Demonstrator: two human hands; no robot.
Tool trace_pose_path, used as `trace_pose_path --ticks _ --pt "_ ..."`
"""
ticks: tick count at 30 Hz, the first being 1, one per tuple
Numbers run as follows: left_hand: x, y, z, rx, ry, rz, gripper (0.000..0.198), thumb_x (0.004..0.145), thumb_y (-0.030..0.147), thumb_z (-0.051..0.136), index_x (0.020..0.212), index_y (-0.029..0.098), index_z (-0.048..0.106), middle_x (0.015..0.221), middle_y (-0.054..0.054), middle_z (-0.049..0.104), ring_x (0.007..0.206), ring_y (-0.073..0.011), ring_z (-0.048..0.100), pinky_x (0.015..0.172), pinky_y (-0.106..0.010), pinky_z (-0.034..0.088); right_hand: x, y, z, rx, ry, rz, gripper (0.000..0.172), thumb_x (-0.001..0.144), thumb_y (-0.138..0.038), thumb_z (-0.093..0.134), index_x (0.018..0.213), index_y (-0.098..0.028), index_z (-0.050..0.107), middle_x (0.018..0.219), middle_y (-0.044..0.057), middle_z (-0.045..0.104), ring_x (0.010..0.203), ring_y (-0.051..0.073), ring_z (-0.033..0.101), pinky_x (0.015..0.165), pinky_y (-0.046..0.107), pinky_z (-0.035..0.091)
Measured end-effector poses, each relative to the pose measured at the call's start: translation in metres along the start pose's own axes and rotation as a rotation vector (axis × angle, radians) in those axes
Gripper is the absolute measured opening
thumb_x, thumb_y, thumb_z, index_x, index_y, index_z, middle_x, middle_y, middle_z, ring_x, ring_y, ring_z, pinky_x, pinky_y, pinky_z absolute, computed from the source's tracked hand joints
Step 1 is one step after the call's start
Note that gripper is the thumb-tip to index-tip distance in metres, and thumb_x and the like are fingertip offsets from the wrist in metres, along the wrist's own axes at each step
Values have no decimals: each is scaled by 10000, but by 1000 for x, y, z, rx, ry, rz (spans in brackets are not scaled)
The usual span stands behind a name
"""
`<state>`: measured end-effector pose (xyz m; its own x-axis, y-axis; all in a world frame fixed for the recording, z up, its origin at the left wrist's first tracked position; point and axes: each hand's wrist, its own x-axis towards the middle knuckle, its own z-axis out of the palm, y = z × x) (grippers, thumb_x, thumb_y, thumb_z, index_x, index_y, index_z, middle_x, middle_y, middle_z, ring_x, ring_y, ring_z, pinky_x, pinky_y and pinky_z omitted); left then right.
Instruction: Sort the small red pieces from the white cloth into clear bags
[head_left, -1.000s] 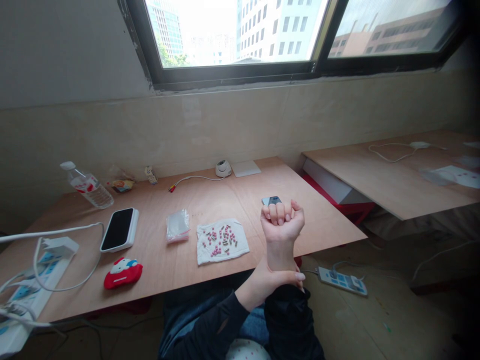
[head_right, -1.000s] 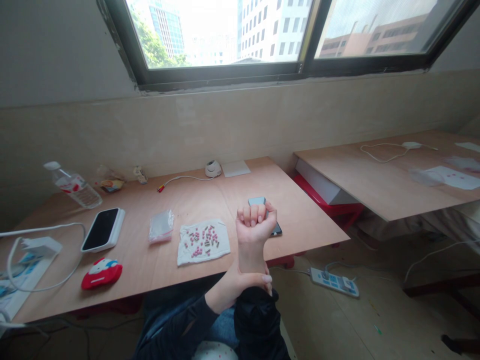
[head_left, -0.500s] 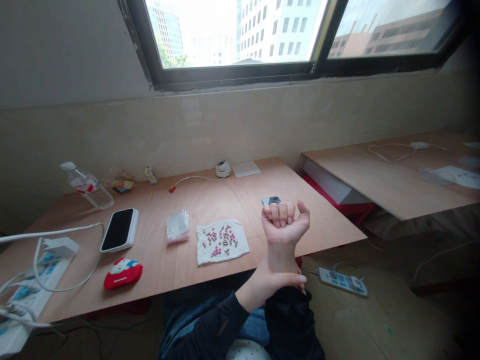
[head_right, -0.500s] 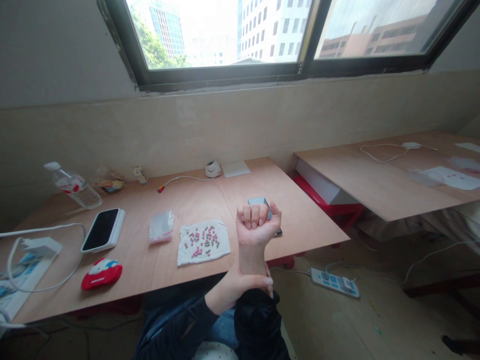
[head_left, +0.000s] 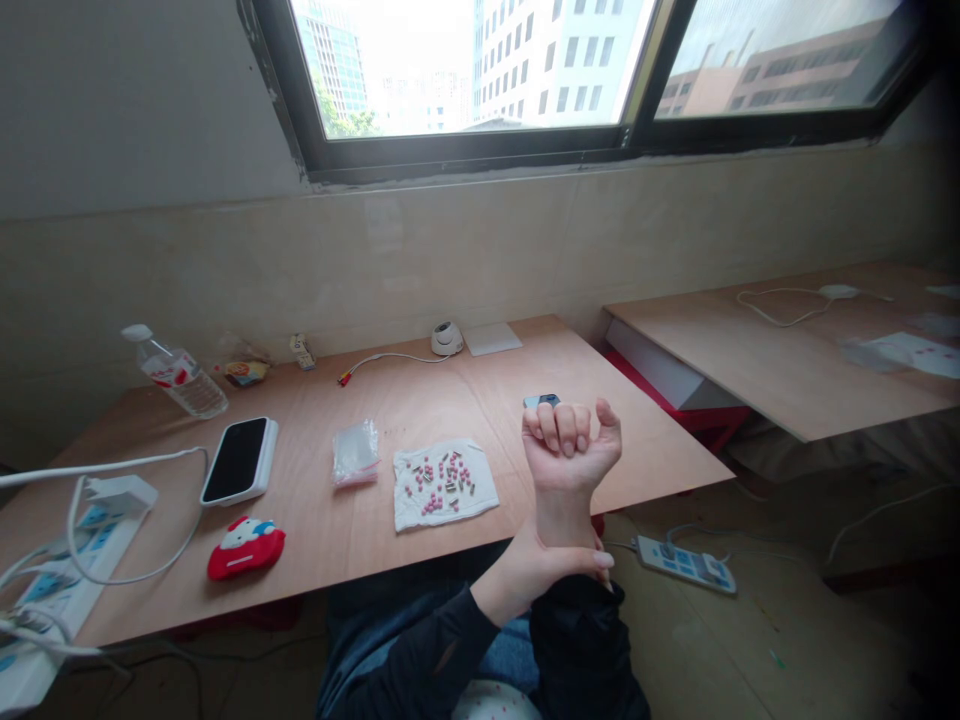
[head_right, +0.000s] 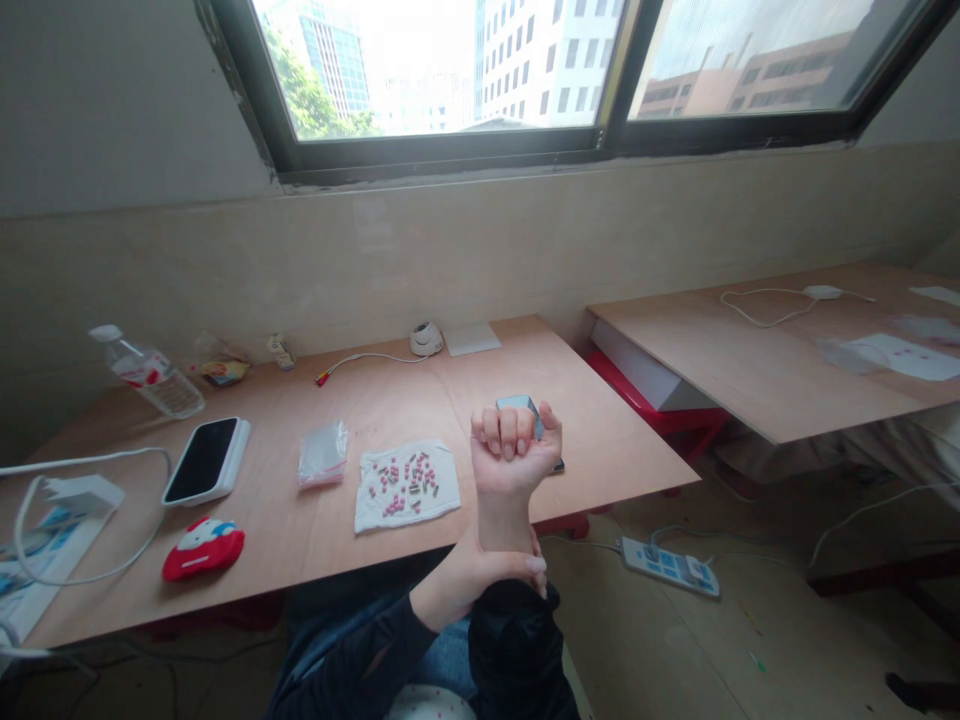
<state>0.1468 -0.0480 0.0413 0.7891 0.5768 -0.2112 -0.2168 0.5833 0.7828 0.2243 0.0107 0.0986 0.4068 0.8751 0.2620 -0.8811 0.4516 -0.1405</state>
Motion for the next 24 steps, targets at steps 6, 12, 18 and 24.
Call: trace_pose_path --ticks 6,12,18,24 --pt "1 0 0 18 -9 1 301 552 275 785 740 121 607 615 -42 628 572 -159 584 641 -304 457 0 -1 2 6 -21 4 568 792 -303 520 418 -177 111 310 -52 227 351 101 207 432 278 273" --pt "0 0 0 4 -1 -1 293 555 271 782 736 126 603 624 -37 627 584 -157 584 655 -300 456 1 -1 -1 -15 -8 19 561 746 -337 562 437 -176 122 376 -46 268 406 99 290 440 257 298" --pt "0 0 -2 12 -8 7 287 572 260 777 761 126 608 632 -38 631 588 -154 589 659 -298 455 2 0 -3 -30 3 8 481 760 -339 518 463 -177 176 434 -53 284 429 89 313 446 248 299" --pt "0 2 0 11 0 6 294 557 264 783 745 123 607 625 -36 631 583 -152 587 652 -292 454 2 0 -3 -60 12 -1 471 775 -336 496 460 -176 184 434 -54 270 428 87 304 443 243 299"
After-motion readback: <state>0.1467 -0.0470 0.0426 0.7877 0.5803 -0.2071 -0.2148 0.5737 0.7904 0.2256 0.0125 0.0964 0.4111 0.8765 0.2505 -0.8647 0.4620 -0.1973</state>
